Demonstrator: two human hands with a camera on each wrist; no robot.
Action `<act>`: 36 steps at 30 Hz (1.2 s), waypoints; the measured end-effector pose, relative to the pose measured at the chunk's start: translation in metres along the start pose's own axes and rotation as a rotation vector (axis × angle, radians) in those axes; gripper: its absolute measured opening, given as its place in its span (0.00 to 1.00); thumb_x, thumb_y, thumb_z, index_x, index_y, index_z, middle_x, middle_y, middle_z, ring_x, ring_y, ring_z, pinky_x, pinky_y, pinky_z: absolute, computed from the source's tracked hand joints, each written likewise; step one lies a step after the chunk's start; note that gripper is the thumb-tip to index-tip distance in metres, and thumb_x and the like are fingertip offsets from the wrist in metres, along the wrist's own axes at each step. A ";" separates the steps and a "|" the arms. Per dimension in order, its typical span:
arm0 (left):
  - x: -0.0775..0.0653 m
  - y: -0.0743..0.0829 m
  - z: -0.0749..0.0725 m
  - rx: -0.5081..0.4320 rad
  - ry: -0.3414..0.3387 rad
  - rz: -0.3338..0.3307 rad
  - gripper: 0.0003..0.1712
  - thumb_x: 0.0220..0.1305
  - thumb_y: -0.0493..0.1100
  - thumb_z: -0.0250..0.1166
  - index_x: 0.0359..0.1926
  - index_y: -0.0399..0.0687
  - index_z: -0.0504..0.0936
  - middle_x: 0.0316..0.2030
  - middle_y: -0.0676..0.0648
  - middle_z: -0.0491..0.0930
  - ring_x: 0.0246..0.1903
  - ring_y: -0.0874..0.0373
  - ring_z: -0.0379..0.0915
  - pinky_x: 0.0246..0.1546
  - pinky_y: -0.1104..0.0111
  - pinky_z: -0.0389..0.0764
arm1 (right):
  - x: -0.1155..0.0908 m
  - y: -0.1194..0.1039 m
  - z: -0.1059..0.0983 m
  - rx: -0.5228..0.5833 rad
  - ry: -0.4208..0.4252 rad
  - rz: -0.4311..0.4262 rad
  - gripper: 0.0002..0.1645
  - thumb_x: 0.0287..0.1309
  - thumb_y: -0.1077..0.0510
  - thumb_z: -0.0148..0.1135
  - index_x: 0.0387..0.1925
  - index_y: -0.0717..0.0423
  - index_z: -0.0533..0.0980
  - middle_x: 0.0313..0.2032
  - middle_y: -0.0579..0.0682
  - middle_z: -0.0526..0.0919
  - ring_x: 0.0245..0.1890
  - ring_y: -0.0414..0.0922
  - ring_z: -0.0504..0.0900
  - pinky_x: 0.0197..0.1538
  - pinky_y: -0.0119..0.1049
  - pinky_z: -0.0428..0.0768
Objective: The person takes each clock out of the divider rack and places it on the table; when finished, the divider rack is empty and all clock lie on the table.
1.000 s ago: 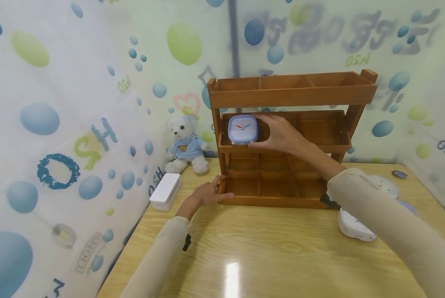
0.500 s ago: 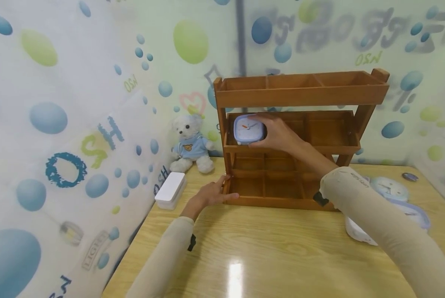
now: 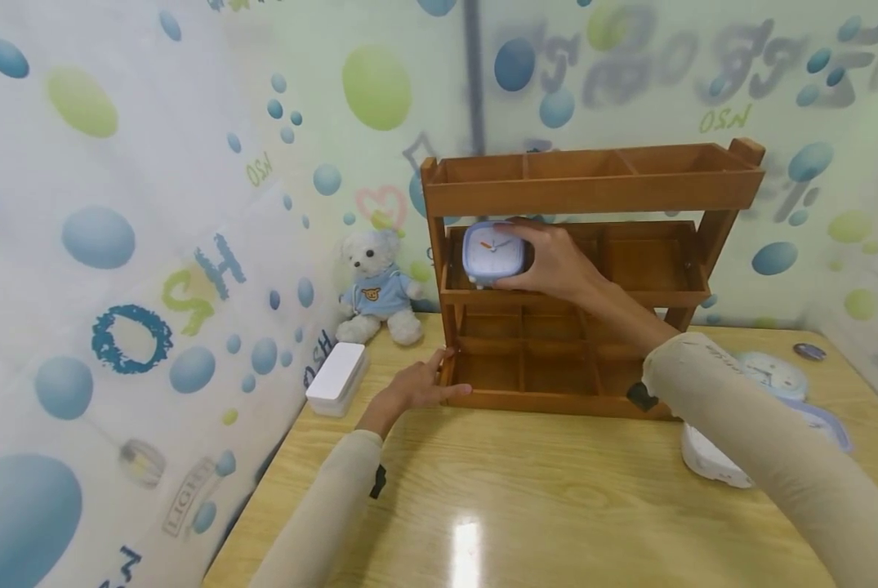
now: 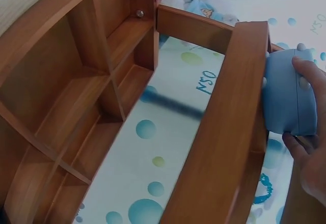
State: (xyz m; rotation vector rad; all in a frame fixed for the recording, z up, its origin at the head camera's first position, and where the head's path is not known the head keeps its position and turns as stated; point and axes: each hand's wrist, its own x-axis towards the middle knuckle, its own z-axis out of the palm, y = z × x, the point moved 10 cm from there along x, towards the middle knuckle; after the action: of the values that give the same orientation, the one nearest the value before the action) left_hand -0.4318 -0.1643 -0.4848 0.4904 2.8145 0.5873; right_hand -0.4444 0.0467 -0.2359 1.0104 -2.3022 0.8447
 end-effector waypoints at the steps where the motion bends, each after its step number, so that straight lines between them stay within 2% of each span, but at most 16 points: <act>1: 0.000 0.001 -0.001 0.000 0.003 0.000 0.56 0.62 0.80 0.59 0.82 0.62 0.53 0.30 0.44 0.83 0.37 0.48 0.82 0.45 0.52 0.81 | -0.001 -0.002 -0.003 0.000 0.005 -0.005 0.52 0.39 0.48 0.89 0.67 0.56 0.77 0.64 0.59 0.80 0.60 0.57 0.81 0.60 0.53 0.80; 8: 0.001 0.001 -0.001 -0.008 0.015 0.005 0.56 0.62 0.80 0.60 0.81 0.61 0.54 0.43 0.37 0.86 0.46 0.42 0.83 0.50 0.49 0.81 | -0.011 -0.012 -0.018 0.004 0.021 -0.022 0.51 0.39 0.50 0.90 0.66 0.56 0.78 0.63 0.60 0.80 0.60 0.58 0.81 0.59 0.54 0.81; 15: 0.001 -0.001 0.002 -0.001 0.004 -0.004 0.56 0.62 0.80 0.59 0.82 0.62 0.53 0.39 0.41 0.85 0.46 0.43 0.83 0.53 0.49 0.80 | -0.028 -0.011 -0.028 -0.010 0.016 -0.018 0.53 0.38 0.50 0.90 0.68 0.54 0.77 0.63 0.60 0.80 0.60 0.58 0.80 0.58 0.55 0.81; 20: 0.000 0.000 0.001 0.001 0.005 0.000 0.56 0.62 0.81 0.59 0.81 0.62 0.54 0.43 0.39 0.85 0.46 0.44 0.83 0.52 0.49 0.80 | -0.045 -0.011 -0.036 -0.030 0.006 -0.012 0.53 0.39 0.49 0.90 0.69 0.53 0.77 0.66 0.61 0.78 0.63 0.60 0.79 0.58 0.57 0.80; 28: 0.000 -0.002 0.001 0.020 0.020 -0.016 0.57 0.61 0.84 0.55 0.81 0.62 0.54 0.62 0.35 0.79 0.56 0.39 0.80 0.57 0.48 0.78 | -0.072 -0.013 -0.052 -0.097 0.003 -0.025 0.53 0.37 0.48 0.90 0.68 0.52 0.78 0.66 0.63 0.77 0.64 0.63 0.78 0.58 0.60 0.80; 36: 0.000 -0.002 0.002 0.016 0.017 -0.015 0.56 0.61 0.84 0.55 0.81 0.63 0.54 0.61 0.36 0.80 0.54 0.41 0.81 0.57 0.48 0.78 | -0.104 -0.012 -0.067 -0.137 -0.001 -0.024 0.54 0.34 0.47 0.91 0.67 0.50 0.78 0.65 0.61 0.78 0.62 0.62 0.80 0.55 0.59 0.82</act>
State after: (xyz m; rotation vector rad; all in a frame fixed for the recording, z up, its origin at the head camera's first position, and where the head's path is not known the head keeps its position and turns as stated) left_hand -0.4314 -0.1655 -0.4872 0.4691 2.8386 0.5694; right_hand -0.3597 0.1363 -0.2517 0.9766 -2.3095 0.6669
